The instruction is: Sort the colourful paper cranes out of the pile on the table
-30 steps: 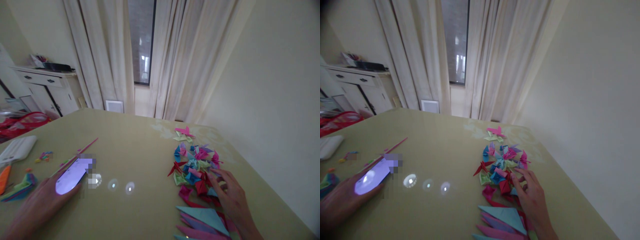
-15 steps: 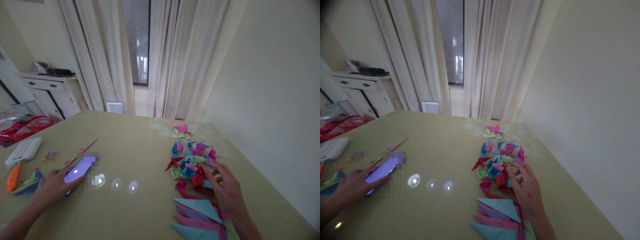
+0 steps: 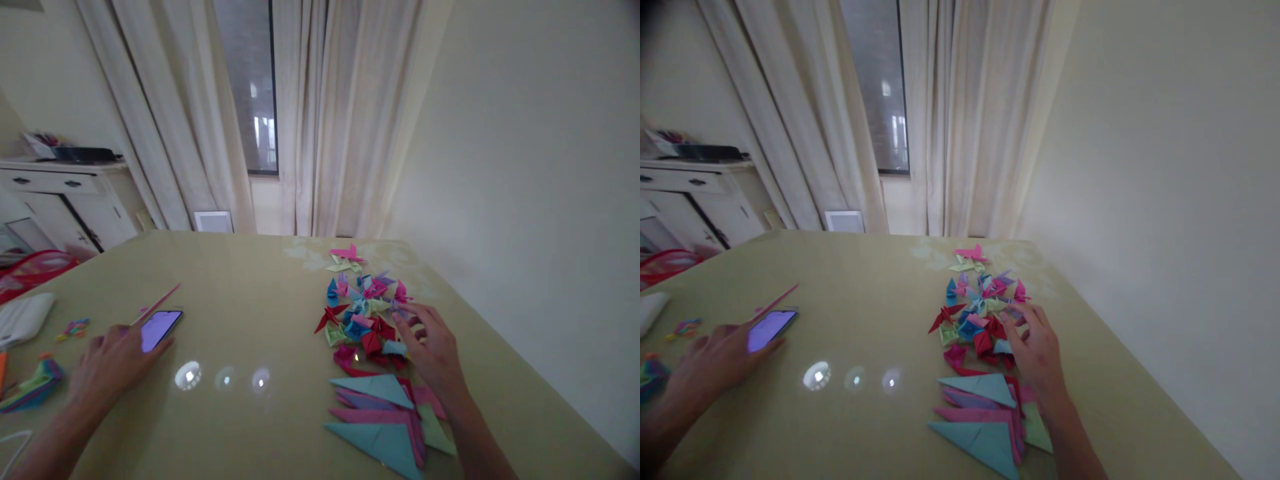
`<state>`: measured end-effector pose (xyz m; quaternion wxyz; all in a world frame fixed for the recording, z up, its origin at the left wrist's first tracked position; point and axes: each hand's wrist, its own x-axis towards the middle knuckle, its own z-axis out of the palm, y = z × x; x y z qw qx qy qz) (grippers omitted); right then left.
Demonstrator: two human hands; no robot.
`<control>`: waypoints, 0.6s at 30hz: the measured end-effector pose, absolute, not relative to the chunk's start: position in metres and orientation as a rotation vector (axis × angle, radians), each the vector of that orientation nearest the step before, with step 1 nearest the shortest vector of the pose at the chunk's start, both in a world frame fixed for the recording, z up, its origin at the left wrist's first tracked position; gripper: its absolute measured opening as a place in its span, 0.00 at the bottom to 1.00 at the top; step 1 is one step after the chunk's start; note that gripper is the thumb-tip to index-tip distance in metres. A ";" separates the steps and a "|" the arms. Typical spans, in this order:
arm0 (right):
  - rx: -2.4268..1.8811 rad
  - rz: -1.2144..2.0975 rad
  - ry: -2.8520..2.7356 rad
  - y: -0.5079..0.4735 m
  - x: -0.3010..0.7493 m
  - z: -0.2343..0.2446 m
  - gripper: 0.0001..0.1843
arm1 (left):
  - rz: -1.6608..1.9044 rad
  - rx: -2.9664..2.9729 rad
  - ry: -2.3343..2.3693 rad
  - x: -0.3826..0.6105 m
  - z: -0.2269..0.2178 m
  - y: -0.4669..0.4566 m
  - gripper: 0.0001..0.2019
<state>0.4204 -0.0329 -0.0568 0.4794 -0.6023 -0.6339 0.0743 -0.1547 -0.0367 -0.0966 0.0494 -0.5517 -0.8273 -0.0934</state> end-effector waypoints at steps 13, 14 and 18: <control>-1.741 0.088 -1.809 -0.137 0.455 -0.100 0.37 | -0.336 -3.464 -1.328 0.169 -0.090 -0.090 0.62; -1.761 0.110 -1.847 -0.147 0.455 -0.108 0.42 | -0.309 -3.449 -1.295 0.181 -0.092 -0.087 0.58; -1.799 0.233 -1.997 -0.164 0.451 -0.120 0.48 | -0.250 -3.332 -1.216 0.210 -0.096 -0.071 0.32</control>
